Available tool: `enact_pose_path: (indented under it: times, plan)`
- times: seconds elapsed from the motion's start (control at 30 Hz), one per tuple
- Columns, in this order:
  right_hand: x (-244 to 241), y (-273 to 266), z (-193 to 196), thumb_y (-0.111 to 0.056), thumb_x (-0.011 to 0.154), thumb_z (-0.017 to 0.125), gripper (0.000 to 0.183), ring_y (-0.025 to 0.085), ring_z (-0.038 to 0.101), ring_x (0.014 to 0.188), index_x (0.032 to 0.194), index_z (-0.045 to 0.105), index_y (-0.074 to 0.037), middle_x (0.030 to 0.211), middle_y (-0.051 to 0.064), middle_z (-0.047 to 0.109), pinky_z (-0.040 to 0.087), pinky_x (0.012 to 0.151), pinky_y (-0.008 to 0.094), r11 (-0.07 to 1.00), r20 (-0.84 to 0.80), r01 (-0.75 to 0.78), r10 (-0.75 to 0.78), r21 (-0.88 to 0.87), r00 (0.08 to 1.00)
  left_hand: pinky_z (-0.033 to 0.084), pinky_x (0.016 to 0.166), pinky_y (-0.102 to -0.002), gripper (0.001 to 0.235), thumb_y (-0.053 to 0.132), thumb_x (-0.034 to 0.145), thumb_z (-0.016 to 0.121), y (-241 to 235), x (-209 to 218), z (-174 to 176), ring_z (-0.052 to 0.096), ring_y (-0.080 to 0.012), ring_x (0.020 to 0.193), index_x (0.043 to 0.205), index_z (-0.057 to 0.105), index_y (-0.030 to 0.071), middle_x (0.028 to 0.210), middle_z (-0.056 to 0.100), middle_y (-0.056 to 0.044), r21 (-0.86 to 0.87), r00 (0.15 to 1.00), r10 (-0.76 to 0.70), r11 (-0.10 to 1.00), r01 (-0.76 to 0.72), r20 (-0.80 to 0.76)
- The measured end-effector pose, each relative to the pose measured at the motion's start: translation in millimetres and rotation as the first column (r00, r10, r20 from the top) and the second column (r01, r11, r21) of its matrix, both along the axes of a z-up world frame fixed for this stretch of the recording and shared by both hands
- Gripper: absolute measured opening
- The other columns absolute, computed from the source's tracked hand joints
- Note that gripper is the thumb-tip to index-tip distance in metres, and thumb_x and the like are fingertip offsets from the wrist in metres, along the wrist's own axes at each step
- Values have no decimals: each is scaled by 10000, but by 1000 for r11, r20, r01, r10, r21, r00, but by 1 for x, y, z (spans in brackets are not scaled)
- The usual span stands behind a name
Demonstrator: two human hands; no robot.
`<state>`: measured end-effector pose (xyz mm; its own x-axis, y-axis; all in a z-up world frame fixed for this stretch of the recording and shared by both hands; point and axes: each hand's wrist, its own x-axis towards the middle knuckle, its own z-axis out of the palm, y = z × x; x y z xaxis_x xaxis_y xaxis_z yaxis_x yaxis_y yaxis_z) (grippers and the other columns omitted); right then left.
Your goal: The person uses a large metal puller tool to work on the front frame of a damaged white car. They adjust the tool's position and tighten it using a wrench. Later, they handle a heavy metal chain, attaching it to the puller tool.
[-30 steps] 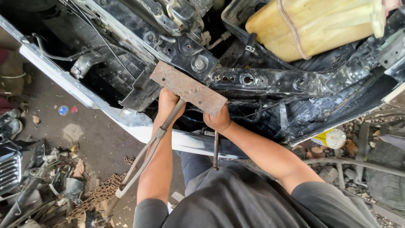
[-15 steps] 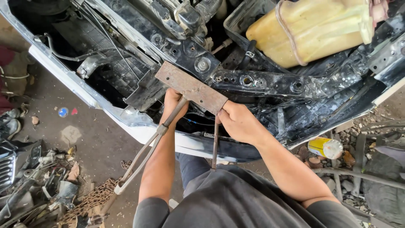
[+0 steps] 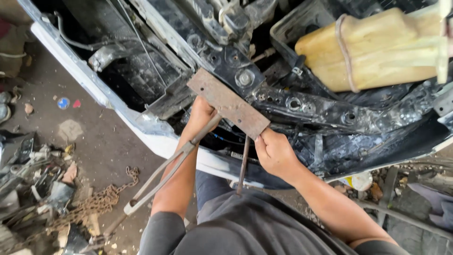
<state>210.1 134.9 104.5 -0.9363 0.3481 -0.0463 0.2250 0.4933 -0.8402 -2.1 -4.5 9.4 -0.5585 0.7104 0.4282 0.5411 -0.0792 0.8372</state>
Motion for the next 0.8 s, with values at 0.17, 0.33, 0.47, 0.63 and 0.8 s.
enact_pose_path:
  times: [0.17,0.33,0.47,0.63,0.8]
  plan:
    - [6,4,-32,-91,997,521,184,416,657,771,1109,630,7,850,228,657,524,647,418,1000,-143,-14,16,19,990,548,865,-378,190,-25,888,679,1,1,-2,694,-258,954,1069,719,14,1003,746,-132,38,986,-48,998,42,160]
    - [-3,13,-3,-120,1055,456,219,176,589,616,993,634,-9,768,87,655,516,607,314,954,169,-22,76,-300,983,560,814,-351,96,-7,967,670,4,9,8,716,-240,916,1040,721,28,994,760,-126,4,974,1,1000,-2,225]
    - [-3,9,-26,-142,1052,445,278,153,575,631,976,664,11,863,69,694,502,599,326,868,341,133,44,-479,939,576,780,-359,114,-8,902,676,3,7,4,739,-305,902,974,747,43,959,750,-155,-34,998,60,998,-59,23]
    - [-5,-16,-15,-158,1069,501,243,379,701,878,1110,673,9,958,200,713,543,775,451,992,-59,-15,23,125,998,572,781,-384,109,31,931,670,2,3,17,734,-347,895,1017,732,53,976,742,-172,92,997,-54,995,49,60]
    - [-8,-35,-41,-124,1025,516,215,448,690,894,1120,670,-7,943,247,696,542,772,476,975,2,76,-78,210,997,560,717,-424,158,24,843,704,-4,-8,-37,711,-392,818,991,749,59,889,717,-203,-244,993,26,970,4,119]
